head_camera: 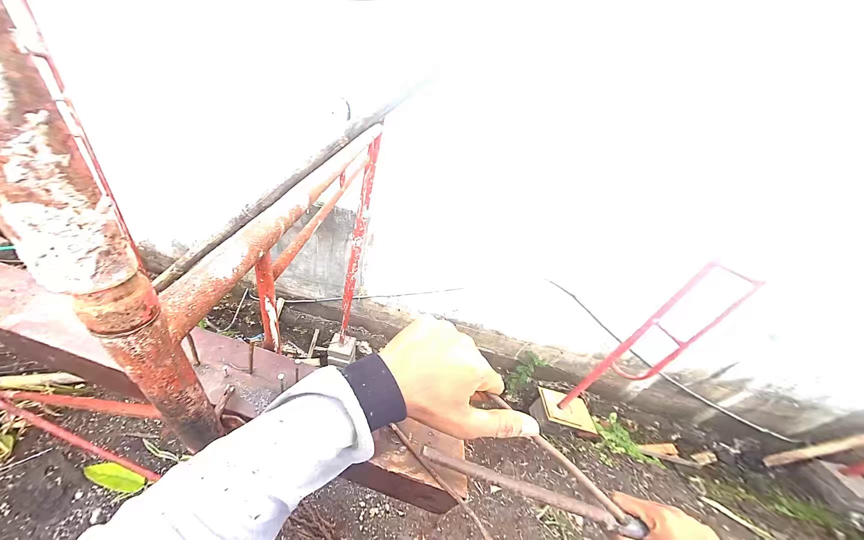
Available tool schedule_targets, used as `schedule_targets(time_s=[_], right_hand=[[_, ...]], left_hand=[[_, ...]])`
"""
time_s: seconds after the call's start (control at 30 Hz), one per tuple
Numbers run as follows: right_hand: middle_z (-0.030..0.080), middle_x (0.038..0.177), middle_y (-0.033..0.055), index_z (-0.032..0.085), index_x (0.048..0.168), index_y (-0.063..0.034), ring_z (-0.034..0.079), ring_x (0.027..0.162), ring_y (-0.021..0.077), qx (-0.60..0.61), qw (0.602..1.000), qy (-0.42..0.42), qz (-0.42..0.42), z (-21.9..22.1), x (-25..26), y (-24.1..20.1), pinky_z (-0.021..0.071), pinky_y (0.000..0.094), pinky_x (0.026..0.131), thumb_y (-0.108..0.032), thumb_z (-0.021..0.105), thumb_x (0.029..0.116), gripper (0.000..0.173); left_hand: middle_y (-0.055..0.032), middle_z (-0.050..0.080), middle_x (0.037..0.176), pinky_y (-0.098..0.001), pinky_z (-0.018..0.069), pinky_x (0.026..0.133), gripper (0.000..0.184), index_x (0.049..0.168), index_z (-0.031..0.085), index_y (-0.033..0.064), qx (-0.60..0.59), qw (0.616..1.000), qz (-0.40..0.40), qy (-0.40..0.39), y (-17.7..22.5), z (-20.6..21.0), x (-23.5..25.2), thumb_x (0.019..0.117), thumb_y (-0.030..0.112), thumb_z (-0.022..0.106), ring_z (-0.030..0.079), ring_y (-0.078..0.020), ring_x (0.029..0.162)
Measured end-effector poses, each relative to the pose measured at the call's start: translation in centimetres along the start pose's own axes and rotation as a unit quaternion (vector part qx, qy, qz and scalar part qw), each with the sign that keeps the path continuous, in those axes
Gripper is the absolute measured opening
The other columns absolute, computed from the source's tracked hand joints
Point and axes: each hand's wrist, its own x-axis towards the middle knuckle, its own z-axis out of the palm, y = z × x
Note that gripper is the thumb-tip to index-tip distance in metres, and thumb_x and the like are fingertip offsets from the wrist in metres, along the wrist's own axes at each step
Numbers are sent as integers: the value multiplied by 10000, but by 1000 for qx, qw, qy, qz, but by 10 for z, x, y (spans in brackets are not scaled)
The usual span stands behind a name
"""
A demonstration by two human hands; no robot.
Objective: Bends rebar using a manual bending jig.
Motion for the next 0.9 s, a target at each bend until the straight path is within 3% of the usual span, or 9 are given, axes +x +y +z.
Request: schedule_targets(time_s=[0.13,0.23,0.3,0.4,0.53,0.7,0.9], right_hand=[[703,794,210,663,815,-42,704,778,436,-19,996,62,-66,-4,51,2,497,671,651,-473,679,837,432],[691,717,133,631,710,-93,711,716,359,-67,981,140,-117,-2,98,6,501,608,593,-467,692,767,383],[686,690,81,625,665,-124,713,699,308,-106,967,180,-148,3,136,12,520,575,609,-452,711,702,341],[727,761,43,674,708,-147,733,804,263,-164,961,152,-161,-8,180,5,552,527,768,-450,713,708,306],[743,862,86,713,824,-131,727,927,303,-193,968,51,-152,-38,222,-31,546,540,871,-430,747,750,310],[747,982,142,740,957,-107,707,1030,347,-208,968,-41,-134,-54,250,-61,532,566,920,-427,734,797,358],[758,952,125,748,935,-129,719,1021,332,-220,969,-19,-112,-42,233,-47,531,536,941,-478,748,784,381]], left_hand=[[47,494,541,-376,349,504,597,637,592,178,-7,1000,-14,-14,3,-3,-1,965,671,520,501,-128,514],[46,520,549,-379,365,518,592,651,614,176,-14,1000,-18,-12,4,-3,-1,963,671,524,517,-124,522],[38,519,557,-393,371,530,594,664,616,170,-16,999,-24,-22,4,-5,0,965,673,517,521,-136,533],[39,521,555,-405,373,552,601,657,620,175,-16,999,-33,-27,5,-5,0,955,686,519,523,-140,544],[45,516,546,-404,375,549,622,646,614,181,-11,999,-42,-32,6,-4,1,917,736,535,520,-134,533],[52,487,521,-394,353,540,647,620,592,180,-4,999,-43,-33,6,-3,3,870,775,562,487,-129,503],[51,512,534,-389,355,537,632,631,624,181,-4,999,-31,-14,3,0,4,898,749,550,505,-127,516]])
